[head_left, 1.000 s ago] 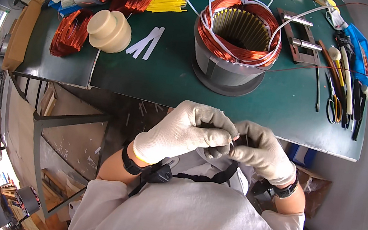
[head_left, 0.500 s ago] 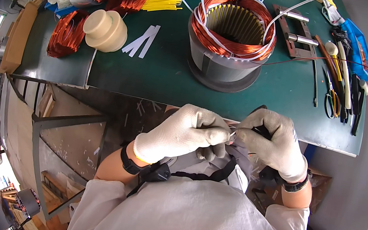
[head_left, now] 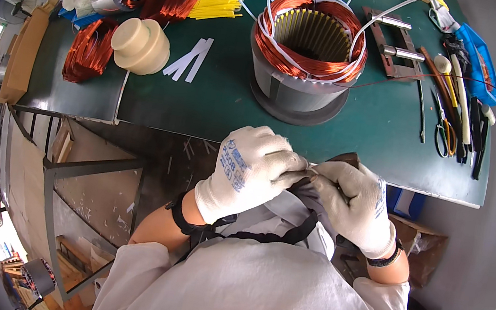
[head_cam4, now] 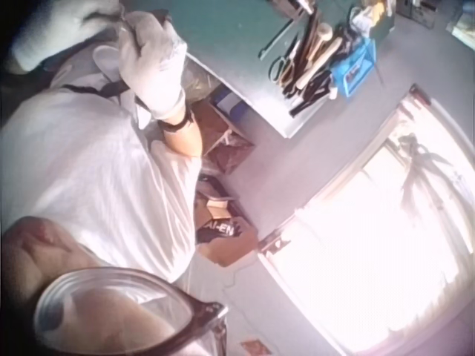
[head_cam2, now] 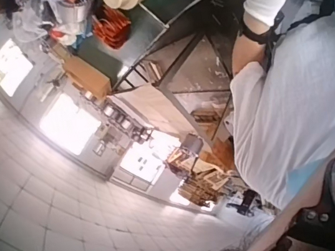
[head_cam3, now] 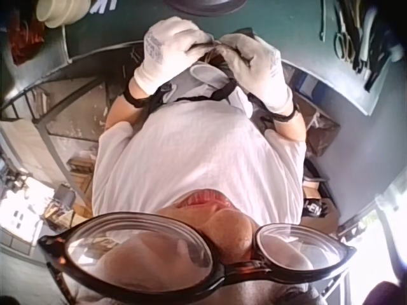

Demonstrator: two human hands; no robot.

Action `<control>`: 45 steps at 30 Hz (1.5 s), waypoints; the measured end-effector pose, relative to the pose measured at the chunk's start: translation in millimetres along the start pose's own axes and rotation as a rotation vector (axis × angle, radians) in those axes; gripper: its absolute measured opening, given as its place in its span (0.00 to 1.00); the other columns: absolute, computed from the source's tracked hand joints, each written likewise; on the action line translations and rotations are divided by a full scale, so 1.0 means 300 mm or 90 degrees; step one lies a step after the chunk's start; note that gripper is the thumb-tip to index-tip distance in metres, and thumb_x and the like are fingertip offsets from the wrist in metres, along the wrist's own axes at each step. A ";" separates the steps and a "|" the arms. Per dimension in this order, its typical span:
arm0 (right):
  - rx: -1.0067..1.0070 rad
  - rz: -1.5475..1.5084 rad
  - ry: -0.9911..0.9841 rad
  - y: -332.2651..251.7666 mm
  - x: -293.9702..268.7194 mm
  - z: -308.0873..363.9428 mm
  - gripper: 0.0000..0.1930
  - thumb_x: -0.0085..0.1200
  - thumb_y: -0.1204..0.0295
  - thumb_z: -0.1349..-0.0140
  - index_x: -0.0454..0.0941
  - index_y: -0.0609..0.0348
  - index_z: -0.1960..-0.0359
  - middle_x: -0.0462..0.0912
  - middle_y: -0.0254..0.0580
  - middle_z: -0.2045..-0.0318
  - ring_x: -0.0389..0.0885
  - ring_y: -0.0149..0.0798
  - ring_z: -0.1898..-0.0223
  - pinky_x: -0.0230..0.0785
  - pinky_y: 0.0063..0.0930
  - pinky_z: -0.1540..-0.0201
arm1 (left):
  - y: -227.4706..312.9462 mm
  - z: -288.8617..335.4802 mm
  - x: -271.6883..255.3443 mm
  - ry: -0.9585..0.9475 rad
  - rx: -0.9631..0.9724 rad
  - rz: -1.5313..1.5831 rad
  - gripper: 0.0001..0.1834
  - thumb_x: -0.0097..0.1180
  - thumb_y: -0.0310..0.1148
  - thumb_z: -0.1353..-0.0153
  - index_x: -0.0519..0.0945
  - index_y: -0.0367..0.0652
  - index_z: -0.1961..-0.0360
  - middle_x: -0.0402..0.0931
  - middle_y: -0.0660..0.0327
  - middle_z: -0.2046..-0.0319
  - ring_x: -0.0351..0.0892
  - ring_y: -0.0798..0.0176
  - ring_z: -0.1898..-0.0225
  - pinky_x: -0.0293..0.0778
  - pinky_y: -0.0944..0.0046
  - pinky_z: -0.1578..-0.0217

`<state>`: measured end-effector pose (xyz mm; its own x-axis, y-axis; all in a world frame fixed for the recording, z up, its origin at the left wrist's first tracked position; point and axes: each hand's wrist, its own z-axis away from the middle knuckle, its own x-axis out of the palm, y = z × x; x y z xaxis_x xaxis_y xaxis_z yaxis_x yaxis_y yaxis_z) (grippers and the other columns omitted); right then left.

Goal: Assembling an electric motor stator by wiring and insulating the core at a workbench.

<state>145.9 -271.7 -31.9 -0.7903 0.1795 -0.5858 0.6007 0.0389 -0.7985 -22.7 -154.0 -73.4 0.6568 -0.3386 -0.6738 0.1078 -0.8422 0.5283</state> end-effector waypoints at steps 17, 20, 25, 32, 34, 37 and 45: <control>0.005 -0.126 0.054 -0.027 0.002 0.026 0.05 0.58 0.81 0.43 0.82 0.65 0.66 0.83 0.46 0.73 0.81 0.38 0.73 0.72 0.27 0.69 | 0.043 0.000 -0.073 0.097 -0.123 0.386 0.15 0.73 0.16 0.59 0.78 0.40 0.76 0.77 0.60 0.72 0.80 0.66 0.70 0.78 0.68 0.68; -0.027 -0.059 0.027 -0.023 0.013 0.034 0.07 0.55 0.83 0.44 0.82 0.67 0.64 0.85 0.46 0.67 0.81 0.38 0.70 0.73 0.28 0.64 | 0.040 -0.001 -0.109 0.056 -0.155 0.432 0.14 0.70 0.13 0.55 0.77 0.39 0.73 0.82 0.53 0.67 0.85 0.61 0.63 0.80 0.66 0.65; -0.025 -0.067 0.023 -0.026 0.020 0.030 0.05 0.61 0.79 0.46 0.82 0.64 0.66 0.83 0.49 0.71 0.82 0.47 0.73 0.73 0.33 0.69 | 0.031 -0.011 -0.144 0.090 -0.198 0.458 0.14 0.67 0.11 0.53 0.74 0.37 0.72 0.83 0.48 0.67 0.86 0.60 0.65 0.81 0.67 0.68; -0.010 -0.097 0.022 -0.053 0.014 0.016 0.06 0.60 0.80 0.47 0.82 0.63 0.67 0.83 0.49 0.70 0.81 0.48 0.72 0.74 0.32 0.68 | 0.068 -0.042 -0.202 0.172 -0.236 0.415 0.12 0.63 0.13 0.48 0.80 0.38 0.64 0.83 0.52 0.68 0.85 0.66 0.66 0.78 0.70 0.69; -0.054 -0.090 0.044 -0.044 0.009 0.018 0.06 0.59 0.81 0.48 0.82 0.63 0.67 0.82 0.49 0.70 0.81 0.48 0.72 0.73 0.33 0.69 | 0.020 -0.057 -0.208 0.134 0.013 0.053 0.08 0.67 0.24 0.50 0.83 0.43 0.68 0.82 0.58 0.71 0.82 0.56 0.72 0.76 0.61 0.71; -0.128 -0.013 0.088 -0.061 -0.002 0.021 0.08 0.61 0.81 0.51 0.83 0.61 0.67 0.83 0.48 0.72 0.81 0.48 0.73 0.73 0.34 0.69 | 0.000 -0.031 -0.195 0.075 -0.015 0.000 0.07 0.68 0.28 0.51 0.81 0.45 0.72 0.81 0.61 0.74 0.81 0.54 0.72 0.75 0.57 0.72; -0.067 -0.046 0.023 -0.008 -0.031 -0.005 0.07 0.58 0.75 0.42 0.83 0.62 0.62 0.84 0.49 0.68 0.82 0.47 0.67 0.75 0.33 0.62 | 0.053 0.017 -0.130 -0.201 -0.271 1.039 0.09 0.60 0.31 0.36 0.75 0.37 0.64 0.79 0.54 0.59 0.75 0.63 0.58 0.69 0.62 0.50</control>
<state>151.9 -272.1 -24.2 -0.8283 0.2070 -0.5207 0.5533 0.1550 -0.8185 -50.3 -156.2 -41.3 0.1243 -0.7745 0.6203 -0.2624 0.5772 0.7733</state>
